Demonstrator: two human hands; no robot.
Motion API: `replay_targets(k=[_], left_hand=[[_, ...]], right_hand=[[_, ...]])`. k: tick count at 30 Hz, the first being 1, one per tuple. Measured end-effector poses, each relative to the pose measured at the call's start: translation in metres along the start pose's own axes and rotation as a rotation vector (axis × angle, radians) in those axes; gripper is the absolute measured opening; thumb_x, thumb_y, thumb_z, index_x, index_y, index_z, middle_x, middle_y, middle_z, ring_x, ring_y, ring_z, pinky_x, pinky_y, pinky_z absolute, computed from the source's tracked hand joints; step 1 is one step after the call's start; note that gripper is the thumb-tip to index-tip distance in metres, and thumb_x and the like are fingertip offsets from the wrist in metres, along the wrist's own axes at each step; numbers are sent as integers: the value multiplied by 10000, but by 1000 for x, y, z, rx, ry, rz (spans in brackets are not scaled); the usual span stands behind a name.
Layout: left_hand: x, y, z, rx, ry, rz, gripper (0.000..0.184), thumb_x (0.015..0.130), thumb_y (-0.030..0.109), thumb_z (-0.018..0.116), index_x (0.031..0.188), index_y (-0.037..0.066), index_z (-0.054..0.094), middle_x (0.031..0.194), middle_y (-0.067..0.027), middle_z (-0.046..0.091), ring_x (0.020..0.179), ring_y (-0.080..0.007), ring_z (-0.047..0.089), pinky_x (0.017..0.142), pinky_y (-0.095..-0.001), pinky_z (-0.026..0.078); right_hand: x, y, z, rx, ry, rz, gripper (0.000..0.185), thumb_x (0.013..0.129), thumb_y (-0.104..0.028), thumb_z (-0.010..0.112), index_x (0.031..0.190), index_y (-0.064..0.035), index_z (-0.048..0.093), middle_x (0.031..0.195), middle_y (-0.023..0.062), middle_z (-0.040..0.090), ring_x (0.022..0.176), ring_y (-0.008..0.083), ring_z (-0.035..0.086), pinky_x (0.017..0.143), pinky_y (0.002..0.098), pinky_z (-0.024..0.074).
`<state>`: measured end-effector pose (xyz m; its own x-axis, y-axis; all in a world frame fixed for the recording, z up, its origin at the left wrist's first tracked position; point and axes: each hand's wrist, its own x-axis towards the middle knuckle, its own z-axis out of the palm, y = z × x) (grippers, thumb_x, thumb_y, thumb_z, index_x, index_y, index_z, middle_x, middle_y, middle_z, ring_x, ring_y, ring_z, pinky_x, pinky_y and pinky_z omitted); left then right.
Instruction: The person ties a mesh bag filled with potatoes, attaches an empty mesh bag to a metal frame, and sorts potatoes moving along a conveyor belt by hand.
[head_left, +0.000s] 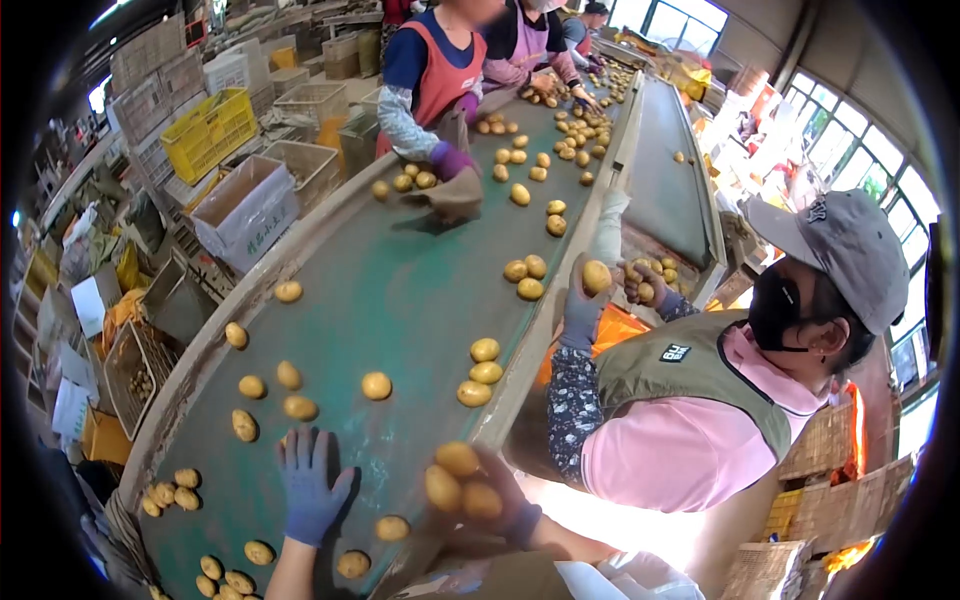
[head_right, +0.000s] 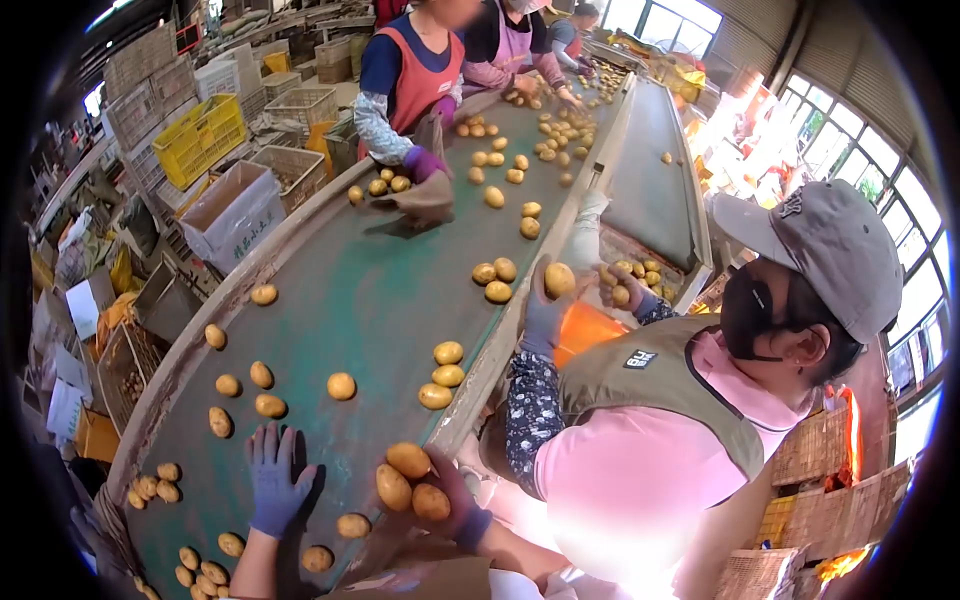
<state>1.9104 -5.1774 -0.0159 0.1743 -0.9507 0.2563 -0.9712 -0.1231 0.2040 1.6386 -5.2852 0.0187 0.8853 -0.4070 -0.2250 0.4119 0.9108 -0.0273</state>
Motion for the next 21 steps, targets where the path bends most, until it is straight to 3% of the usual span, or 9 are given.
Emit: replay_targets(k=[2, 6, 7, 9, 12, 14, 16, 17, 21], left_hand=[[-7, -11, 5, 47, 34, -134, 680, 848, 443, 617, 1381, 51, 463, 1444, -227, 406, 1372, -430, 316, 1129, -588, 179], [-17, -4, 5, 132, 39, -193, 673, 861, 444, 599, 1383, 44, 460, 1466, -209, 395, 1392, -417, 297, 1133, -596, 160], [-17, 2, 2, 109, 8, -206, 673, 860, 435, 607, 1390, 51, 455, 1466, -196, 401, 1400, -405, 294, 1138, -596, 143], [-22, 7, 5, 91, 2, -187, 678, 857, 450, 607, 1383, 50, 457, 1459, -191, 403, 1394, -407, 297, 1137, -606, 137], [-25, 13, 12, 1, 9, -178, 697, 841, 458, 629, 1383, 56, 453, 1453, -184, 404, 1380, -407, 310, 1140, -601, 138], [-24, 21, 7, -126, 17, -269, 685, 831, 406, 656, 1382, 53, 455, 1448, -196, 403, 1367, -420, 319, 1137, -589, 169], [-24, 23, 7, -161, 41, -251, 674, 828, 375, 664, 1381, 50, 458, 1446, -204, 401, 1364, -425, 320, 1132, -588, 186], [-24, 22, 7, -192, 56, -228, 663, 825, 345, 671, 1379, 47, 461, 1444, -211, 399, 1361, -431, 321, 1128, -586, 203], [-28, 21, -2, -247, 82, -230, 651, 828, 286, 654, 1389, 31, 446, 1459, -220, 388, 1376, -444, 305, 1125, -544, 243]], right_hand=[[16, 1, -10, -386, 192, -235, 320, 945, -192, 597, 1194, -18, 498, 1179, 127, 597, 1087, 257, 601, 910, 371, 503], [50, -27, 25, -962, 162, -506, 220, 920, -80, 595, 1105, -33, 485, 1094, 123, 602, 1012, 252, 616, 840, 342, 528], [64, -39, 27, -520, -111, -340, 208, 939, -117, 558, 1114, -31, 485, 1066, 116, 597, 995, 258, 611, 844, 338, 525], [68, -43, 44, -239, -256, -300, 259, 982, -229, 439, 1133, -23, 487, 1052, 108, 574, 972, 280, 596, 869, 357, 523], [82, -44, 54, -168, 54, -389, 262, 986, -232, 445, 1135, -21, 494, 1106, 110, 557, 998, 274, 593, 896, 390, 525], [89, -46, 54, -21, 36, -362, 220, 964, -159, 494, 1139, -27, 492, 1137, 115, 543, 1043, 259, 577, 896, 410, 534], [107, -50, 42, -957, 139, -705, 223, 953, -167, 517, 1131, -35, 496, 1147, 111, 549, 1094, 257, 557, 931, 444, 513], [112, -57, 39, -961, 138, -715, 223, 953, -167, 517, 1131, -35, 496, 1147, 111, 549, 1094, 257, 557, 931, 444, 513], [129, -102, 65, 77, 32, -532, 312, 939, -328, 504, 1084, -54, 536, 1107, 112, 590, 1055, 288, 575, 979, 502, 466]])
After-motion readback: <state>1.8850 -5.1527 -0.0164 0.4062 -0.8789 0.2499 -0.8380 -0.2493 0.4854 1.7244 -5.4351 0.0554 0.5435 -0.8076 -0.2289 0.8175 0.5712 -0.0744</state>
